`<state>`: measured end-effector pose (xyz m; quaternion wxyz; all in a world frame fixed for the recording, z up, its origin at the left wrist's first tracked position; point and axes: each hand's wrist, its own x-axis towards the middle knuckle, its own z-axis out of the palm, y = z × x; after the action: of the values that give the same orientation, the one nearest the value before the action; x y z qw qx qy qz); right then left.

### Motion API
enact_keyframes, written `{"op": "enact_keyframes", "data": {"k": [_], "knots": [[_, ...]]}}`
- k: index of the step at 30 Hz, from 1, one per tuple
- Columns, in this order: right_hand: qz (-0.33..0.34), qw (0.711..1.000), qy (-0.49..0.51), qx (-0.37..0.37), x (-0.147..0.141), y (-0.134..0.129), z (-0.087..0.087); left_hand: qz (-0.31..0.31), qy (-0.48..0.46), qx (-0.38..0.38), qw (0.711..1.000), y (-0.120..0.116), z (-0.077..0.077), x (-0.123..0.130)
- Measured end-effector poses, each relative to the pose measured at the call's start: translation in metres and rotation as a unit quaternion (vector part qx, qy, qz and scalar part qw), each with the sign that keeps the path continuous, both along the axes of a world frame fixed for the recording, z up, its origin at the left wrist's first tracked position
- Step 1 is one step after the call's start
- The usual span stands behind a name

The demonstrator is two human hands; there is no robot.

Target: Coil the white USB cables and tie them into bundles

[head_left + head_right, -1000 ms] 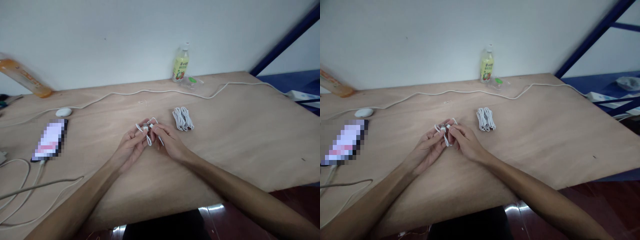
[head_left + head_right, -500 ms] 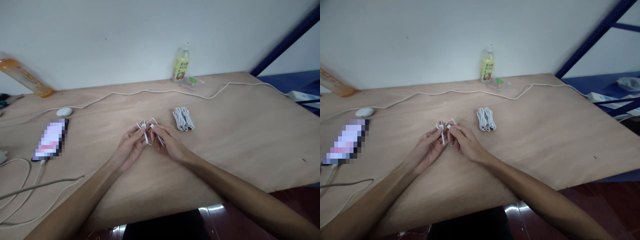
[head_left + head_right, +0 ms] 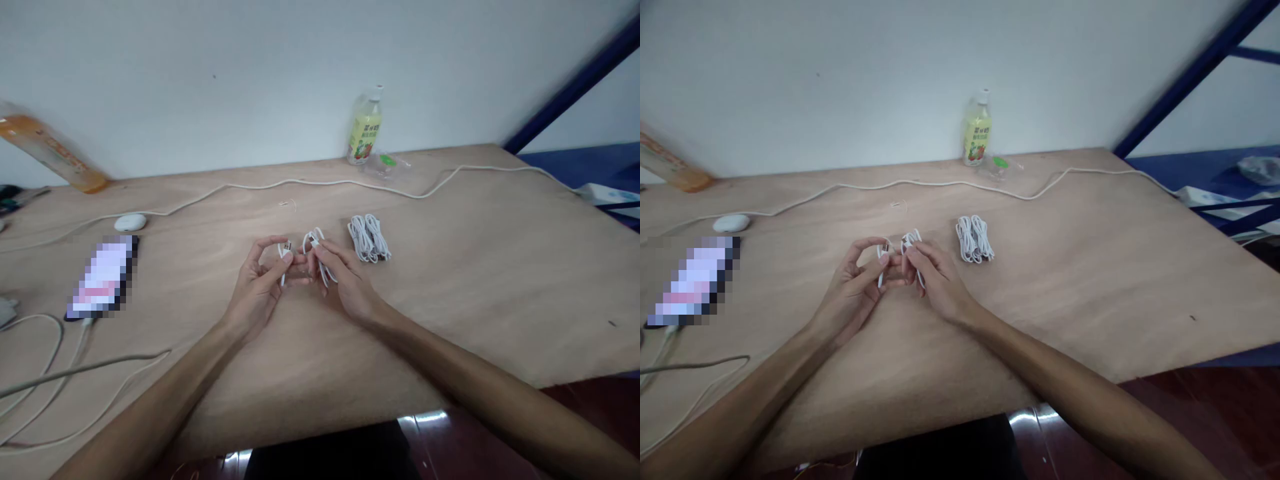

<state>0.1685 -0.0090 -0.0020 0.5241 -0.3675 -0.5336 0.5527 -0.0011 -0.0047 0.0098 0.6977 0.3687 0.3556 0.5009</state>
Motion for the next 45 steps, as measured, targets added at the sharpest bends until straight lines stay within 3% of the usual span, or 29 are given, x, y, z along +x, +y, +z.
{"op": "enact_keyframes", "data": {"k": [12,26,38,45], "knots": [[-0.009,1.000,0.007,-0.019,0.0003,0.0026,-0.0021,0.033,0.114,0.056,0.991,-0.0008,0.0008,-0.0007],[-0.045,0.987,-0.120,0.092,0.0020,0.0015,-0.0081,0.018,0.099,0.061,0.993,0.0010,-0.0020,-0.0010],[-0.050,0.983,-0.139,0.111,0.0059,0.0031,-0.0044,0.007,0.032,-0.013,0.999,-0.0043,0.0039,0.0040],[-0.036,0.988,-0.128,0.078,0.0047,0.0034,-0.0040,0.002,0.016,-0.027,0.999,-0.0043,0.0025,0.0035]]}}
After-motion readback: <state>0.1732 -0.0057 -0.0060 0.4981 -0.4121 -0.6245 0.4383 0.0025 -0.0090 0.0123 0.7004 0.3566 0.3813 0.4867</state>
